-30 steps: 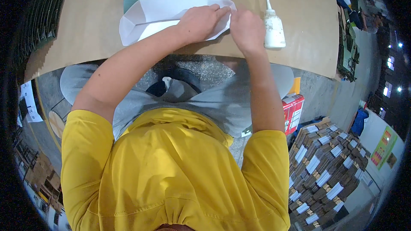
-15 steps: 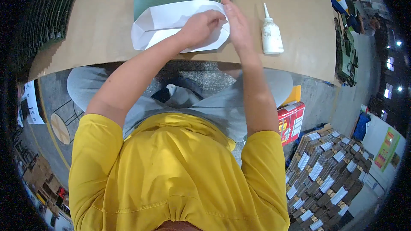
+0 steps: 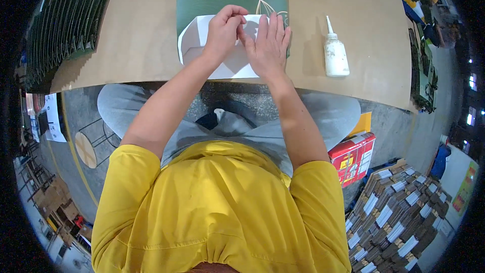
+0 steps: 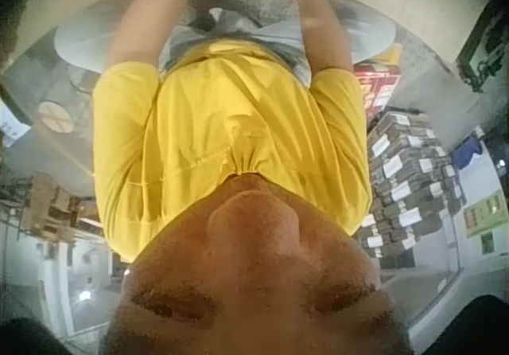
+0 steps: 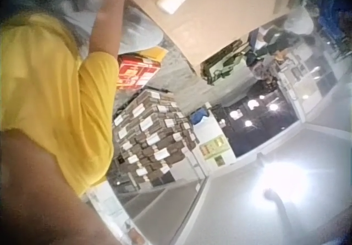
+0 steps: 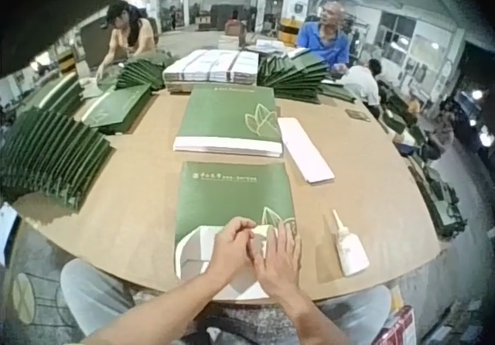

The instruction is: Folding and gluing the bottom flaps of green paper shopping bags.

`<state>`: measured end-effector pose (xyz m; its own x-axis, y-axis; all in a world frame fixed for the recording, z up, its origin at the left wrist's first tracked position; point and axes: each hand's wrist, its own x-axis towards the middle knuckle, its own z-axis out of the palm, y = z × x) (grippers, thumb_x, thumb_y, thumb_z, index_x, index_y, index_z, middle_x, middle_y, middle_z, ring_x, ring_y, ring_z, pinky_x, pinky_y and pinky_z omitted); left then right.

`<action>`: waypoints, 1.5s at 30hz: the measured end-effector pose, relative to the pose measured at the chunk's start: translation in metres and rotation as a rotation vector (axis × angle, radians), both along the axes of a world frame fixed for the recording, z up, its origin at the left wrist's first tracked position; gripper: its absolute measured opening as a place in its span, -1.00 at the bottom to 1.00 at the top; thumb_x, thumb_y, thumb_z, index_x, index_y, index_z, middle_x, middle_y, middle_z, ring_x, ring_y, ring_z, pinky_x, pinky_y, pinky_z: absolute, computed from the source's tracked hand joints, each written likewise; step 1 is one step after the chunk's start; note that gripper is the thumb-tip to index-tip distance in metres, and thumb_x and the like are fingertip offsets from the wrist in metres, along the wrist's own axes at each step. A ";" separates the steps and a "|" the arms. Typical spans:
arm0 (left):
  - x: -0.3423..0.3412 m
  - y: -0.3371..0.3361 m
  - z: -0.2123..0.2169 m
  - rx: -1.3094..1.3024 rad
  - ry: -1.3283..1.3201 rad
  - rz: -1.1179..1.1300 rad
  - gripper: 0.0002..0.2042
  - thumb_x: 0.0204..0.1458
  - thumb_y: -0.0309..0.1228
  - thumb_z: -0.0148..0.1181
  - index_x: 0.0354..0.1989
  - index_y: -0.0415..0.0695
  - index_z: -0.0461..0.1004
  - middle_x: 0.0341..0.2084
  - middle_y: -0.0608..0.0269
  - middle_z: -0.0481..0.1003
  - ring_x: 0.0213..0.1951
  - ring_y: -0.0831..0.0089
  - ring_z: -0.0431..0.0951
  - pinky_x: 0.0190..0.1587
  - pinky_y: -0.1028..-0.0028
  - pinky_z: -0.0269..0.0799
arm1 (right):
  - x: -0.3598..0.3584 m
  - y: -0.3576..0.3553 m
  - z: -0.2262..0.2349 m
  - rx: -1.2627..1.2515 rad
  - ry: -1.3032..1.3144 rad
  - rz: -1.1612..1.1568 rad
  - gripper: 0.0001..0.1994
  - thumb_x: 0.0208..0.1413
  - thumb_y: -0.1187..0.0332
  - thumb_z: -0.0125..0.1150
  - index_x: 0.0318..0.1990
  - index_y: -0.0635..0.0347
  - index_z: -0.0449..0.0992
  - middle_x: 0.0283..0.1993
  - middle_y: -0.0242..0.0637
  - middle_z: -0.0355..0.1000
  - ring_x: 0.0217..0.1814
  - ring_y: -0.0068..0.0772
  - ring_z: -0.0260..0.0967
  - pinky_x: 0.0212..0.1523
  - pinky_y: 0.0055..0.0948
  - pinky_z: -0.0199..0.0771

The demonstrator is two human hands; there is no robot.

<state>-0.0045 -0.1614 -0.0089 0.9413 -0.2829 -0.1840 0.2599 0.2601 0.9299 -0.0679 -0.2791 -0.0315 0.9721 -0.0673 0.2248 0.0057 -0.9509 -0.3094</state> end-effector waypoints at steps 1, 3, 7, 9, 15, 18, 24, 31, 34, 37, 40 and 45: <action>-0.002 0.004 -0.003 0.208 -0.333 0.073 -0.86 -0.01 -0.55 -0.06 -0.36 -0.23 0.46 -0.51 0.19 0.46 -0.53 0.40 0.44 -0.49 0.49 0.37 | -0.001 0.000 0.000 0.006 -0.001 -0.002 -0.30 0.21 -0.09 -0.29 0.27 0.38 0.00 0.36 0.09 -0.13 0.45 0.02 -0.34 0.36 0.03 -0.48; -0.003 0.009 -0.005 0.419 -0.668 0.147 -0.86 -0.03 -0.54 -0.04 -0.34 -0.22 0.46 -0.51 0.08 0.47 -0.50 0.25 0.50 -0.44 0.41 0.41 | -0.001 0.000 0.005 0.115 -0.046 -0.014 -0.29 0.20 -0.08 -0.26 0.29 0.37 -0.04 0.37 0.10 -0.14 0.45 0.03 -0.35 0.36 0.03 -0.49; 0.011 0.013 -0.019 0.652 -0.757 0.100 -0.84 -0.02 -0.49 -0.03 -0.33 -0.21 0.48 -0.45 0.10 0.50 -0.44 0.28 0.51 -0.37 0.42 0.42 | -0.002 0.000 0.007 0.216 -0.078 -0.002 -0.28 0.18 -0.06 -0.22 0.29 0.37 -0.06 0.37 0.08 -0.13 0.46 0.02 -0.34 0.36 0.02 -0.49; 0.023 0.009 -0.020 0.751 -0.739 0.125 -0.82 0.00 -0.49 -0.05 -0.31 -0.22 0.50 -0.44 0.17 0.53 -0.45 0.44 0.51 -0.36 0.51 0.42 | 0.002 0.003 0.004 0.110 -0.080 -0.010 -0.28 0.17 -0.04 -0.17 0.30 0.37 -0.07 0.37 0.08 -0.12 0.45 0.02 -0.34 0.36 0.02 -0.48; 0.017 0.000 -0.018 0.582 -0.288 0.160 -0.86 -0.05 -0.47 0.01 -0.38 -0.20 0.49 -0.43 0.05 0.50 -0.37 0.08 0.50 -0.28 0.25 0.41 | 0.003 -0.003 0.011 0.192 -0.003 -0.017 -0.32 0.12 0.12 -0.06 0.29 0.35 -0.05 0.36 -0.01 -0.07 0.45 -0.03 -0.29 0.36 0.02 -0.43; -0.011 -0.005 -0.010 0.684 -0.797 0.183 -0.80 -0.05 -0.52 0.01 -0.23 -0.17 0.48 -0.40 0.07 0.49 -0.32 0.18 0.51 -0.24 0.35 0.43 | 0.002 -0.005 0.012 0.210 -0.050 -0.019 -0.37 0.10 0.21 -0.04 0.28 0.35 -0.01 0.34 -0.02 -0.03 0.43 -0.02 -0.23 0.35 0.02 -0.36; -0.043 0.035 0.035 0.689 -1.178 0.072 -0.56 -0.22 -0.64 0.13 -0.05 -0.15 0.41 -0.16 0.08 0.44 -0.06 0.12 0.40 -0.02 0.26 0.31 | -0.010 -0.025 0.050 0.414 -0.190 -0.005 -0.39 0.02 0.31 0.13 0.23 0.31 0.11 0.19 0.02 0.18 0.25 0.06 0.09 0.22 -0.15 0.09; -0.012 0.132 0.034 0.800 -0.816 0.062 -0.56 -0.08 -0.45 0.15 0.04 -0.24 0.34 -0.09 -0.04 0.42 -0.03 0.08 0.40 0.02 0.30 0.30 | -0.011 -0.057 0.066 0.905 0.070 -0.001 -0.35 -0.04 0.27 0.28 0.19 0.33 0.19 0.11 -0.01 0.29 0.17 -0.14 0.24 0.17 -0.31 0.22; -0.011 0.140 0.024 0.869 -0.630 -0.208 -0.59 -0.06 -0.38 0.16 0.01 -0.25 0.36 -0.16 -0.06 0.45 -0.09 0.04 0.44 -0.04 0.27 0.35 | -0.011 -0.064 0.050 0.806 0.159 -0.024 -0.42 -0.03 0.28 0.26 0.16 0.31 0.26 0.06 -0.04 0.34 0.12 -0.18 0.28 0.14 -0.35 0.24; -0.012 0.141 0.021 0.965 -0.641 -0.143 -0.66 -0.04 -0.40 0.13 -0.06 -0.21 0.40 -0.19 -0.02 0.47 -0.14 0.00 0.46 -0.09 0.26 0.37 | -0.012 -0.063 0.048 0.691 0.165 -0.009 -0.52 0.01 0.38 0.17 0.13 0.28 0.31 0.01 -0.14 0.38 0.03 -0.30 0.32 0.04 -0.39 0.31; -0.020 0.144 0.025 1.007 -0.621 -0.131 -0.73 -0.03 -0.49 0.07 -0.10 -0.18 0.43 -0.21 0.00 0.46 -0.13 0.03 0.45 -0.10 0.26 0.37 | -0.023 -0.058 0.055 0.661 0.135 0.041 -0.61 0.06 0.50 0.07 0.09 0.28 0.35 -0.02 -0.19 0.40 -0.02 -0.36 0.35 -0.03 -0.41 0.36; -0.050 0.157 0.018 0.989 -1.060 -0.027 -0.64 -0.19 -0.67 0.05 -0.14 -0.18 0.45 -0.21 0.08 0.48 -0.10 0.10 0.43 -0.07 0.27 0.39 | -0.054 -0.048 0.064 0.396 -0.049 0.145 -0.68 0.01 0.61 -0.03 -0.03 0.30 0.43 -0.06 -0.10 0.42 -0.04 -0.13 0.37 -0.01 -0.36 0.36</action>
<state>-0.0542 -0.0042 0.0088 0.7527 -0.4751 0.4557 -0.6572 -0.5834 0.4773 -0.1220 -0.3269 0.0320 0.9667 -0.0211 0.2550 0.1542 -0.7473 -0.6464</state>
